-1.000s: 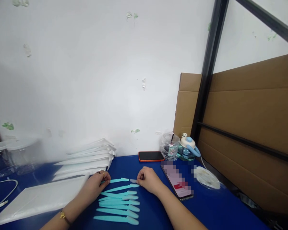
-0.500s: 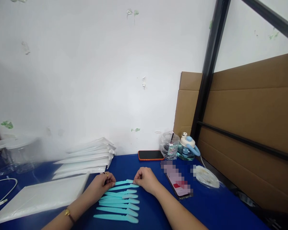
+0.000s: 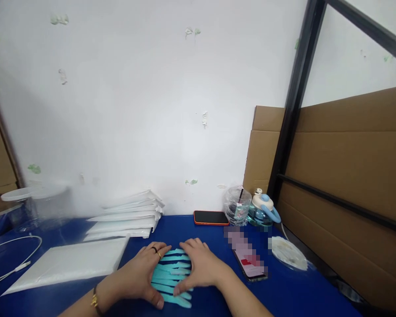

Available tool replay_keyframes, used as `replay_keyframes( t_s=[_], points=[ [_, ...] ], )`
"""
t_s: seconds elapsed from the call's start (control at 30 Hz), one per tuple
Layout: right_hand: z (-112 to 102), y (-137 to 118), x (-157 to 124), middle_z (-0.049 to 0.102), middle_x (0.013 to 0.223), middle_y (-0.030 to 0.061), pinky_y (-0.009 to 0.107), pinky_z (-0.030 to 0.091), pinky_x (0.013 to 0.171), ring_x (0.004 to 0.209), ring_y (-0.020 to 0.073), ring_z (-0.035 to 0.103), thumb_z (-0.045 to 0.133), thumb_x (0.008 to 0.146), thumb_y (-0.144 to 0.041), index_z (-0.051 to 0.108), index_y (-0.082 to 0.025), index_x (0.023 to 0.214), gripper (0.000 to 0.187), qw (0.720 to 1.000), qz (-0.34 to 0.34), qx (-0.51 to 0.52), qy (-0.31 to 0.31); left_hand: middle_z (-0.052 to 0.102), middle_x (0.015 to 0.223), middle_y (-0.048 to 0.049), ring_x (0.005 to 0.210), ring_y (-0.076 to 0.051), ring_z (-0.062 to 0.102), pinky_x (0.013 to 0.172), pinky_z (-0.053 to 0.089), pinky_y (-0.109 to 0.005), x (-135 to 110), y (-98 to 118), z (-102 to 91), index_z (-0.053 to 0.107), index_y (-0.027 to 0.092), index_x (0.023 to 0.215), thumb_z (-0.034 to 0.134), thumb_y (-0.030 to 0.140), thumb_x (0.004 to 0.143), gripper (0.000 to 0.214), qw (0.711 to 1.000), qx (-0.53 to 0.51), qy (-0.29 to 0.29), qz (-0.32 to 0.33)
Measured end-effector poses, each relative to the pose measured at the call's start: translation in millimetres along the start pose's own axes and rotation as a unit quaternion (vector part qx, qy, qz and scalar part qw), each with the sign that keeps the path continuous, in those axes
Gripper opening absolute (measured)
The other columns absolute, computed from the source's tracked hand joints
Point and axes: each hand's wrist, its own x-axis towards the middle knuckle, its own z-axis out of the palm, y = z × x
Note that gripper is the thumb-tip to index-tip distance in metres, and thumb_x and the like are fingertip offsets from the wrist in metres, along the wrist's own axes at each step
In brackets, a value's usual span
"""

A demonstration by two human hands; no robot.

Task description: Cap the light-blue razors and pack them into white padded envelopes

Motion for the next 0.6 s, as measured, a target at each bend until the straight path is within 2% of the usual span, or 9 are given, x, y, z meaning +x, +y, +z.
replay_keyframes(
  t_s=[0.07,0.17,0.23,0.33,0.47,0.6],
  points=[
    [3,-12,-5,0.048,0.12,0.007,0.049,0.029,0.1,0.113,0.0308,0.04,0.076,0.053,-0.046,0.047,-0.024,0.127,0.082,0.999,-0.01,-0.031,-0.024,0.048,0.125,-0.0098,0.116,-0.031,0.042,0.099,0.033,-0.043,-3,6,-1.6,0.046,0.024,0.127,0.076,0.055,0.05,0.088,1.0,0.013,0.002,0.001],
    [11,-28,-9,0.05,0.111,0.0075,0.039,0.042,0.089,0.103,0.0264,0.046,0.066,0.065,-0.037,0.055,-0.019,0.111,0.05,0.997,-0.029,-0.063,-0.022,0.055,0.109,-0.0066,0.104,-0.026,0.049,0.093,0.038,-0.037,-7,18,-2.9,0.054,0.022,0.111,0.071,0.045,0.064,0.055,0.999,0.042,-0.006,0.016],
    [17,-35,-10,0.051,0.109,0.01,0.036,0.045,0.084,0.099,0.0254,0.049,0.056,0.071,-0.026,0.055,-0.016,0.107,0.038,0.995,-0.038,-0.093,-0.016,0.057,0.103,-0.0068,0.098,-0.024,0.052,0.091,0.04,-0.035,-8,26,-0.1,0.055,0.019,0.104,0.061,0.033,0.074,0.034,0.996,0.083,-0.011,0.032],
    [25,-41,-8,0.053,0.109,0.0141,0.038,0.046,0.082,0.098,0.0277,0.051,0.048,0.069,-0.016,0.054,-0.012,0.109,0.041,0.989,-0.038,-0.145,-0.005,0.058,0.101,-0.0103,0.094,-0.025,0.053,0.089,0.042,-0.036,-6,34,11.1,0.055,0.015,0.103,0.051,0.021,0.075,0.029,0.986,0.16,-0.003,0.037],
    [28,-41,-6,0.055,0.108,0.018,0.04,0.046,0.082,0.099,0.0314,0.052,0.051,0.064,-0.017,0.053,-0.007,0.113,0.05,0.985,-0.033,-0.171,-0.009,0.06,0.094,-0.0104,0.085,-0.024,0.056,0.082,0.046,-0.035,2,34,24.1,0.056,0.013,0.096,0.054,0.023,0.069,0.029,0.978,0.205,0.004,0.025],
    [29,-38,-4,0.06,0.102,0.0167,0.039,0.045,0.083,0.094,0.0297,0.055,0.05,0.065,-0.017,0.057,-0.008,0.107,0.044,0.982,-0.045,-0.184,-0.013,0.061,0.088,-0.0092,0.08,-0.023,0.057,0.079,0.047,-0.034,6,34,26.5,0.056,0.015,0.087,0.055,0.025,0.068,0.021,0.977,0.213,-0.005,0.03]
  ],
)
